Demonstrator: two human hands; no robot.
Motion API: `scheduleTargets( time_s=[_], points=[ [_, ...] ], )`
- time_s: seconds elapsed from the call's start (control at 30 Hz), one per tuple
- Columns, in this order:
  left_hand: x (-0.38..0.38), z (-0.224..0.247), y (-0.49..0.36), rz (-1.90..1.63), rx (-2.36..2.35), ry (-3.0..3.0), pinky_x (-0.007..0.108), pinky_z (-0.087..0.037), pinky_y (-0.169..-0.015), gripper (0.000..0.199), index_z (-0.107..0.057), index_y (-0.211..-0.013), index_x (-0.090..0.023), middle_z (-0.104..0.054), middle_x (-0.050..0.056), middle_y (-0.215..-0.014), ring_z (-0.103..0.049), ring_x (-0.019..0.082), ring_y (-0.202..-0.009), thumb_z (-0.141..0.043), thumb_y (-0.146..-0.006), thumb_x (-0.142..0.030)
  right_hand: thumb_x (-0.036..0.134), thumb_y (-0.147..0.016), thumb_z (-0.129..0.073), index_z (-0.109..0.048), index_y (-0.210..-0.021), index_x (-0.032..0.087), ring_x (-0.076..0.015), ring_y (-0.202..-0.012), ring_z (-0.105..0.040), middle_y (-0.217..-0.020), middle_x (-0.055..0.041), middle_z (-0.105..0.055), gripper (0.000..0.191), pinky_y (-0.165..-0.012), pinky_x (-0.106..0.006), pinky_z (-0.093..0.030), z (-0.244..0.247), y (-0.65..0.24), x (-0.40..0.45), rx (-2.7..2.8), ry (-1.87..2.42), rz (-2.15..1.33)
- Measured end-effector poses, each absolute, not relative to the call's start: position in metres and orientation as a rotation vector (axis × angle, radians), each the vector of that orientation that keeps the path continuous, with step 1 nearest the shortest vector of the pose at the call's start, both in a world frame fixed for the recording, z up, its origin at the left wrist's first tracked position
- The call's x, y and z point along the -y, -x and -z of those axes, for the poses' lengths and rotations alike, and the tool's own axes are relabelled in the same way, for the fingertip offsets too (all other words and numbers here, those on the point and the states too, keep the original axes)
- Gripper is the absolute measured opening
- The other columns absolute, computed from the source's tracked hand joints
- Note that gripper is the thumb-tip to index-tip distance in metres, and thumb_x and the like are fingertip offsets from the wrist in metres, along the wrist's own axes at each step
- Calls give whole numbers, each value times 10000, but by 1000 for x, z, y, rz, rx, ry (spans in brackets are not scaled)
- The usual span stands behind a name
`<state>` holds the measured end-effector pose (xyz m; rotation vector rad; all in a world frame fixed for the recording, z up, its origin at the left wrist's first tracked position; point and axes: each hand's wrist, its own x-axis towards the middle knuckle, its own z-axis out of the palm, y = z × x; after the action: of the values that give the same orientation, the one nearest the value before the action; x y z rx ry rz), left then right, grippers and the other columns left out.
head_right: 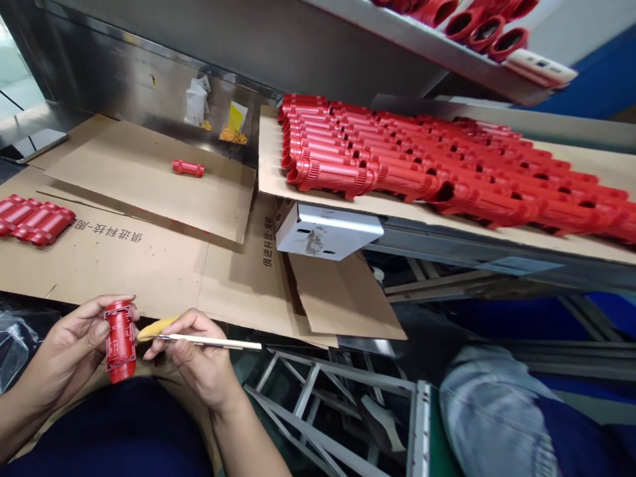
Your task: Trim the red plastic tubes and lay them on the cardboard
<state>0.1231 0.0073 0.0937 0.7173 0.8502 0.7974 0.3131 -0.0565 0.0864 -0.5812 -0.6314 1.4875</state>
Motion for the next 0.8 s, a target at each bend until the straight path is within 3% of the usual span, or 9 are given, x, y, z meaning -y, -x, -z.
scheduleTargets(
  time_s=[0.2,0.3,0.37,0.47,0.63,0.73,0.8],
  points=[
    [-29,-89,-113,-711,-826,-855,272,-595,-795,406,-690,-1222,-241,-731,87,-1106,-729,194,-922,-772,-886,-455,471,-912,-782,-658,-866,182,-189,-655,-740,-758,-63,-737,318,-589,-302,-615,-88,-330,67,765,222,-1821],
    [-78,-96,-105,-689,-1010,-1506,331,-575,-868,531,-624,-1257,-161,-709,148,-1150,-702,250,-1013,-733,-876,-514,376,-944,-760,-728,-953,179,-205,-856,-768,-923,-112,-777,200,-780,-317,-623,-90,-342,71,1082,869,-1427],
    [-119,-104,-101,-484,-1255,-2134,376,-561,-817,590,-510,-1364,-97,-694,171,-1070,-688,275,-926,-616,-930,-481,286,-971,-729,-750,-1033,200,-184,-940,-760,-990,-99,-778,109,-841,-274,-600,-92,-344,71,1149,1197,-1135],
    [-169,-113,-99,-115,-1537,-2561,432,-524,-764,450,-537,-1243,-43,-674,212,-972,-672,358,-901,-562,-928,-364,300,-1000,-692,-733,-1058,241,-156,-870,-756,-928,-48,-774,92,-801,-243,-588,-95,-340,70,1176,1156,-1106],
    [-199,-115,-97,-55,-1687,-2700,492,-491,-763,310,-626,-1066,-12,-604,298,-990,-620,462,-972,-484,-924,-247,310,-1017,-663,-719,-1078,264,-160,-885,-734,-922,-25,-772,95,-802,-260,-557,-97,-345,80,1267,1208,-978],
    [-211,-119,-110,-117,-1663,-2779,508,-491,-782,331,-655,-1064,-11,-583,294,-1020,-594,463,-999,-469,-932,-250,312,-1033,-630,-698,-1037,239,-164,-847,-721,-862,-20,-766,100,-782,-269,-536,-92,-352,85,1284,1341,-912],
    [-226,-123,-137,-192,-1559,-2832,507,-490,-886,371,-656,-1152,-24,-594,272,-1103,-585,428,-1074,-489,-952,-289,326,-1041,-611,-684,-1006,223,-170,-817,-716,-815,-21,-762,131,-750,-272,-524,-90,-351,81,1279,1372,-894]
  ],
)
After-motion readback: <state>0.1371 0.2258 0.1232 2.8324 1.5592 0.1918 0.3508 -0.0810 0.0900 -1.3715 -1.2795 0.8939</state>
